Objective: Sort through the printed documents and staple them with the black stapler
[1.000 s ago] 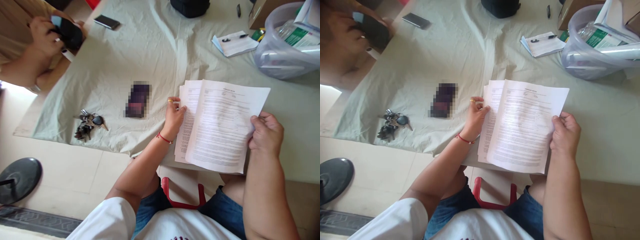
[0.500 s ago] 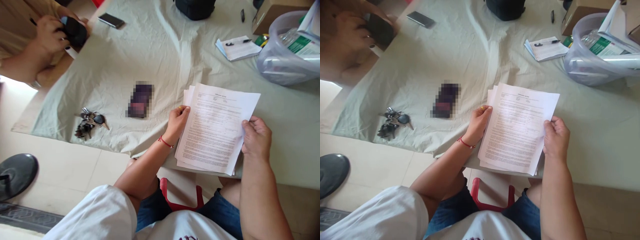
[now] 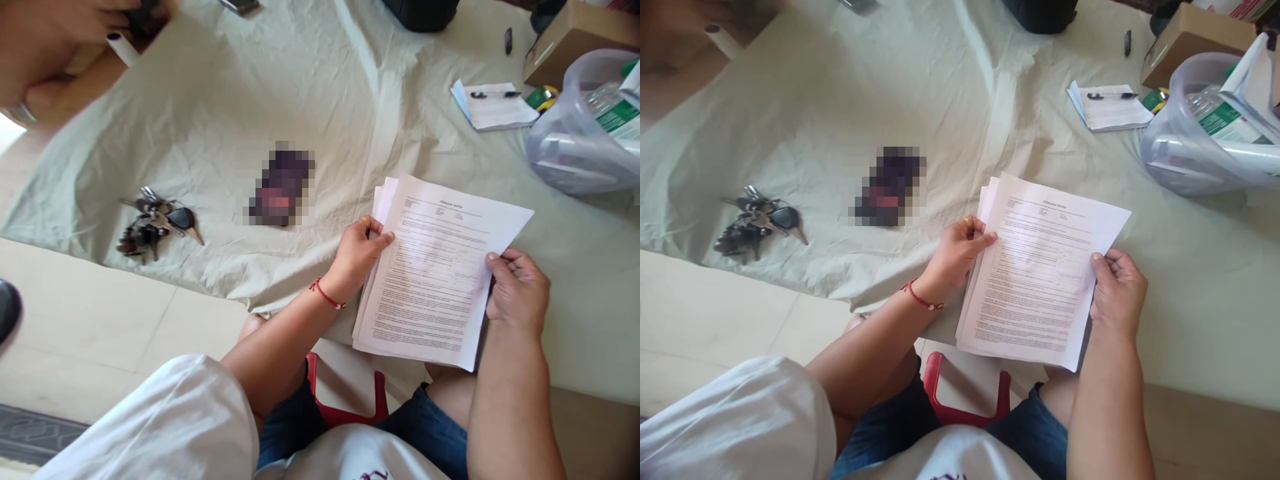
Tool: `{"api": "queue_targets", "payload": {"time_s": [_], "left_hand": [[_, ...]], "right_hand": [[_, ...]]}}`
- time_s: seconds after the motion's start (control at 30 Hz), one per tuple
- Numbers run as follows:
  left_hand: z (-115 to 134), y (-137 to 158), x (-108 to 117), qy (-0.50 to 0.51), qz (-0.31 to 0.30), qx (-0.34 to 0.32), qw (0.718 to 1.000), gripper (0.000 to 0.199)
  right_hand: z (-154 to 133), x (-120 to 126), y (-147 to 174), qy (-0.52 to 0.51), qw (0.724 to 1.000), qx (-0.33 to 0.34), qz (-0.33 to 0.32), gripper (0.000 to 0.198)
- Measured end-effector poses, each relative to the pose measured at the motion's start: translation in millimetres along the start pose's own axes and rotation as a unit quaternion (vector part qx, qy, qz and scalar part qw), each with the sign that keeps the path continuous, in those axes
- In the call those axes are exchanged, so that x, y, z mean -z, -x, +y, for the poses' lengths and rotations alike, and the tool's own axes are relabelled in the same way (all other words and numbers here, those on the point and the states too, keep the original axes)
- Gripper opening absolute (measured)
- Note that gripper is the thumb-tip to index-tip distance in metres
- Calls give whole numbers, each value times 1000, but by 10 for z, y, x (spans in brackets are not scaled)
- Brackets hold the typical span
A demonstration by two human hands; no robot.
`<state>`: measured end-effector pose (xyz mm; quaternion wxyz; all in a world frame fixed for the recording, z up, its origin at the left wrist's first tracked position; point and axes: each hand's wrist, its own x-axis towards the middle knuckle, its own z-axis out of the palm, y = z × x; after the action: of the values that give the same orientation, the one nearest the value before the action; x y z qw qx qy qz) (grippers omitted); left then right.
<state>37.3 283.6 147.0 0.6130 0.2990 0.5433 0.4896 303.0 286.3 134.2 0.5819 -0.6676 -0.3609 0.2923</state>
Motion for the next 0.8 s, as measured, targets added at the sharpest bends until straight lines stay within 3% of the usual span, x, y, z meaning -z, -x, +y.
{"api": "queue_targets", "payload": {"time_s": [0.43, 0.53, 0.7, 0.8], "left_hand": [[13, -8, -16, -1, 51, -1, 999, 20], [14, -20, -28, 28, 62, 5, 998, 30], [19, -26, -23, 80, 41, 26, 996, 43], [27, -19, -11, 80, -14, 37, 996, 23]], "right_hand": [[99, 37, -125, -9, 998, 14, 68, 28], [70, 42, -146, -13, 996, 33, 86, 26], [12, 64, -168, -17, 991, 32, 128, 26], [-5, 57, -144, -23, 992, 10, 122, 27]]}}
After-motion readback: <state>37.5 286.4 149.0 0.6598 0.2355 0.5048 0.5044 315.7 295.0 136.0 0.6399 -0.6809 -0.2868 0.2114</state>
